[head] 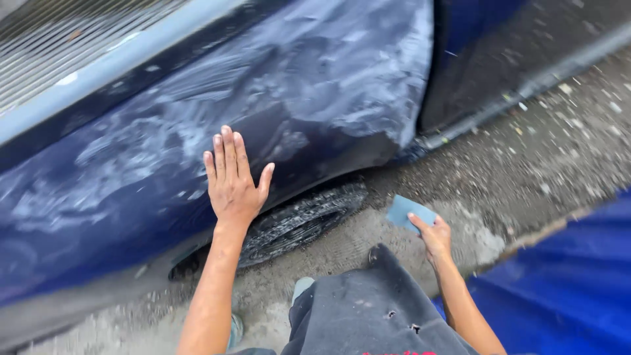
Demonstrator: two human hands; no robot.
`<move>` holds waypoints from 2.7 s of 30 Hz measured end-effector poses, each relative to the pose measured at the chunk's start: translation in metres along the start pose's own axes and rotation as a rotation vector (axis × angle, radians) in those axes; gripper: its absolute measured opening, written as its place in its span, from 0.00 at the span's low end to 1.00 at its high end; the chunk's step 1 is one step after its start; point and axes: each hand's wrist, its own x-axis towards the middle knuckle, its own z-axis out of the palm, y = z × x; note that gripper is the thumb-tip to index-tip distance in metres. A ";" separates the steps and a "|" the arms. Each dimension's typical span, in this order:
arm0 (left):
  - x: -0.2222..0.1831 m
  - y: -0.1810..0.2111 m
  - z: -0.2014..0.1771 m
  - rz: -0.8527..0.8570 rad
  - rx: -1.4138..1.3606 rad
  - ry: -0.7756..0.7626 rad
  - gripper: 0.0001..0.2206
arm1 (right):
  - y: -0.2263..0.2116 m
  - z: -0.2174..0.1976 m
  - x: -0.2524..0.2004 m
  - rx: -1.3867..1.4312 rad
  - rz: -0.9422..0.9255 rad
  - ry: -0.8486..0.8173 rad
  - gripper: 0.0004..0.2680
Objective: Using sandpaper and water to sand down the body of a blue truck.
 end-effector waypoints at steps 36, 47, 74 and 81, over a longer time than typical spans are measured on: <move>0.093 0.092 0.040 -0.048 0.100 0.024 0.45 | -0.192 0.125 0.133 -0.298 -0.693 -0.079 0.37; 0.091 0.092 0.043 -0.074 0.092 0.006 0.44 | -0.078 0.048 0.230 0.093 0.048 0.126 0.30; 0.185 0.185 0.080 0.603 0.215 -0.070 0.43 | -0.075 0.067 0.264 0.226 -0.039 -0.126 0.28; 0.201 0.300 0.147 0.933 0.711 -0.043 0.41 | 0.012 -0.004 0.191 0.315 -0.160 0.045 0.24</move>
